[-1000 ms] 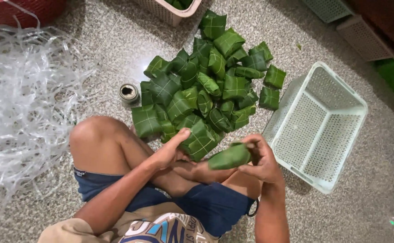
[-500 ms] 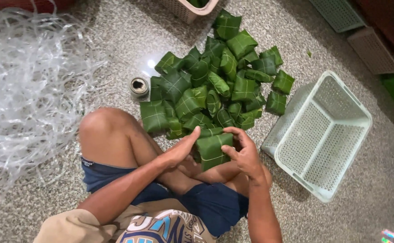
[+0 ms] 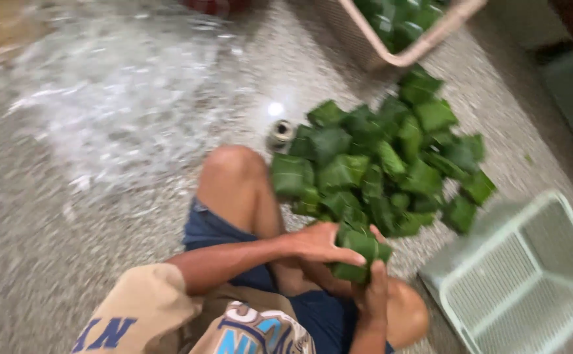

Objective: The person wraps and secures food items bundled in large green leaves using plastic strips, then cuts the excess strips with scissors.

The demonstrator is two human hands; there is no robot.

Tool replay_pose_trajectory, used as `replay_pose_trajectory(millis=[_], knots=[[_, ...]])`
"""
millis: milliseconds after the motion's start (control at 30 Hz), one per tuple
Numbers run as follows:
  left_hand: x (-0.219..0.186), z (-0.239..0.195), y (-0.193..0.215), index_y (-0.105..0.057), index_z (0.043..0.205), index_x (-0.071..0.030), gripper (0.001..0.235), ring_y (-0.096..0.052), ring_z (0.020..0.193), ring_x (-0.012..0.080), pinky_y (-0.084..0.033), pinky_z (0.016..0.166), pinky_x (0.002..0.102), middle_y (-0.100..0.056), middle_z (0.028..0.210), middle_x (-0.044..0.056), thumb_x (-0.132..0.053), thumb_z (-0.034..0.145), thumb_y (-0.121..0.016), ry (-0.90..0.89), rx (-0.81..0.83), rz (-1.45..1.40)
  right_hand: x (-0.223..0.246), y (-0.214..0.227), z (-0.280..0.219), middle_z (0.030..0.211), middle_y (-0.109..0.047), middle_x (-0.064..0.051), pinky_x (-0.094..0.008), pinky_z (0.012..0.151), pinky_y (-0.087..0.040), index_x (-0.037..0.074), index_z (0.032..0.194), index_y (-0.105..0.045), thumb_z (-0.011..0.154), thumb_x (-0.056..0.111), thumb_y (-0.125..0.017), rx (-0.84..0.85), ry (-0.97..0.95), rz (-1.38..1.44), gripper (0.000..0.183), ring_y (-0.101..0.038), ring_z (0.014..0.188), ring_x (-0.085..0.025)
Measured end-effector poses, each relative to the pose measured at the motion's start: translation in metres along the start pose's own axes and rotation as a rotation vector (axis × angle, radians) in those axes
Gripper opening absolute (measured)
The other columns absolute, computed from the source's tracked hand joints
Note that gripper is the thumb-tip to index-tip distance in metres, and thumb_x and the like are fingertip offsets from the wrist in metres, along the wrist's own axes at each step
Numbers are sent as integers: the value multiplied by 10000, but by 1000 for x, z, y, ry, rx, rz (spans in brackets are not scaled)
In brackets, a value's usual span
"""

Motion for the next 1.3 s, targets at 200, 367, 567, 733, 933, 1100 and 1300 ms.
replay_pose_trajectory(millis=[200,367,567,733,933,1100,1300], knots=[[4,-65,26,-604,954,49,844,-686,663,477,-566,629,528,-691,733,266,-780,847,-495,25,-199,633,-32,4,10,1305,-609,-229,-407,867,-565,98,1562,-333,826,220,-720,182,-44,-91,840,-664,1061,-335],[6,-176,138,-675,1082,-126,492,-724,791,300,-556,721,421,-745,920,91,-566,907,-543,285,-609,401,-60,1,20,1328,-575,-169,-380,940,-496,120,1516,-404,833,22,-664,-41,-4,-470,738,-599,1081,-284],[102,-293,252,-712,1131,-59,199,-680,819,311,-563,727,440,-726,964,144,-145,955,-675,448,-1195,879,-74,-20,19,1451,-504,-194,-397,1036,-453,98,1514,-385,912,238,-577,-6,-27,-853,647,-559,1228,-315],[184,-296,275,-710,1267,-138,393,-604,908,245,-554,804,385,-680,1100,125,-303,912,-746,667,-931,1038,-74,-19,23,1465,-410,-321,-475,1062,-417,5,1548,-252,941,387,-535,-47,58,-1104,772,-525,1246,-405],[213,-291,292,-785,1012,-172,177,-542,839,221,-512,807,373,-618,974,74,-311,993,-678,654,-920,1204,-50,-31,19,1395,-530,-297,-508,1054,-415,-32,1507,-364,946,448,-558,-100,186,-1519,764,-545,1246,-435],[140,-295,289,-701,950,-120,119,-632,1000,224,-410,1095,496,-719,926,52,-233,988,-691,506,-982,754,-41,-36,11,1054,-578,-190,-477,939,-428,-34,1409,-513,900,443,-675,-115,555,-1625,717,-524,972,-338],[167,-281,296,-766,1121,-101,331,-658,1034,332,-441,932,492,-769,1117,84,-345,901,-730,675,-785,1058,-48,-44,7,1176,-520,-165,-494,963,-452,87,1396,-592,852,374,-763,-81,594,-1731,639,-549,1045,-338]])
Point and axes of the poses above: each hand's wrist, its own z-axis towards the middle knuckle, its own y-axis out of the back of the hand, x = y × z, the point moved 6 cm from there along z, towards the middle knuckle
